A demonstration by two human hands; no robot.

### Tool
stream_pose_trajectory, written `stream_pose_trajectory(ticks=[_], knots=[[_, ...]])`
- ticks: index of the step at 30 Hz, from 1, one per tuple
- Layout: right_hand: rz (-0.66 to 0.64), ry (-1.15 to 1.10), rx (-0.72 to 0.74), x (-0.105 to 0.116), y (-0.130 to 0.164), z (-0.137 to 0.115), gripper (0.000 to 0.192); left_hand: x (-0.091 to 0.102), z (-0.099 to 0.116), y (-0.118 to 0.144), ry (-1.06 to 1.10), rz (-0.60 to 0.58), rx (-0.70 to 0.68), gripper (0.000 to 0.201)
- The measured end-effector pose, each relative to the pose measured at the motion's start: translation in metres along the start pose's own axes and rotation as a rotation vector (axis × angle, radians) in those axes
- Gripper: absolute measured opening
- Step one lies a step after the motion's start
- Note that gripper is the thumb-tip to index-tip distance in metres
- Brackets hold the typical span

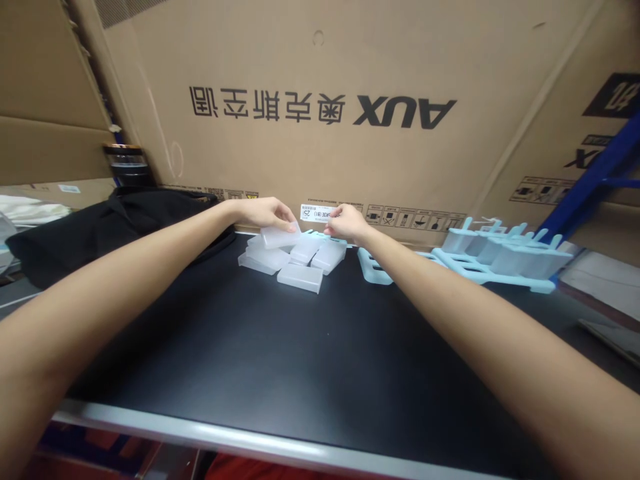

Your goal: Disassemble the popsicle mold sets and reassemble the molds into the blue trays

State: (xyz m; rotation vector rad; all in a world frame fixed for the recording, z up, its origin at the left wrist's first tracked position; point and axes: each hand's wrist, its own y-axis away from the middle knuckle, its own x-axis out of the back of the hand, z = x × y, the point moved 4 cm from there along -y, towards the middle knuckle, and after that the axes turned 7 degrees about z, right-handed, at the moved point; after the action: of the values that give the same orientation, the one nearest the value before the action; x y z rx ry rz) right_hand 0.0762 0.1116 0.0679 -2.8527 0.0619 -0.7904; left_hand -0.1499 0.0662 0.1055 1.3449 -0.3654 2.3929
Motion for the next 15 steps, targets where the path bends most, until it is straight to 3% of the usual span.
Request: stream_pose_trajectory(ticks=[9,12,15], knots=[[0.052,0.133,0.106,0.071,0.006,0.009,0.019,-0.005,0.000,0.004,-0.185,0.054,-0.050,0.057],[0.106,0.254,0.125,0.109,0.006,0.017,0.016,-0.005,0.001,0.007,-0.190,0.073,-0.049,0.055],[0.162,0.504,0.107,0.161,0.002,0.021,0.007,-0.002,0.006,0.011,-0.198,0.126,-0.063,0.053]])
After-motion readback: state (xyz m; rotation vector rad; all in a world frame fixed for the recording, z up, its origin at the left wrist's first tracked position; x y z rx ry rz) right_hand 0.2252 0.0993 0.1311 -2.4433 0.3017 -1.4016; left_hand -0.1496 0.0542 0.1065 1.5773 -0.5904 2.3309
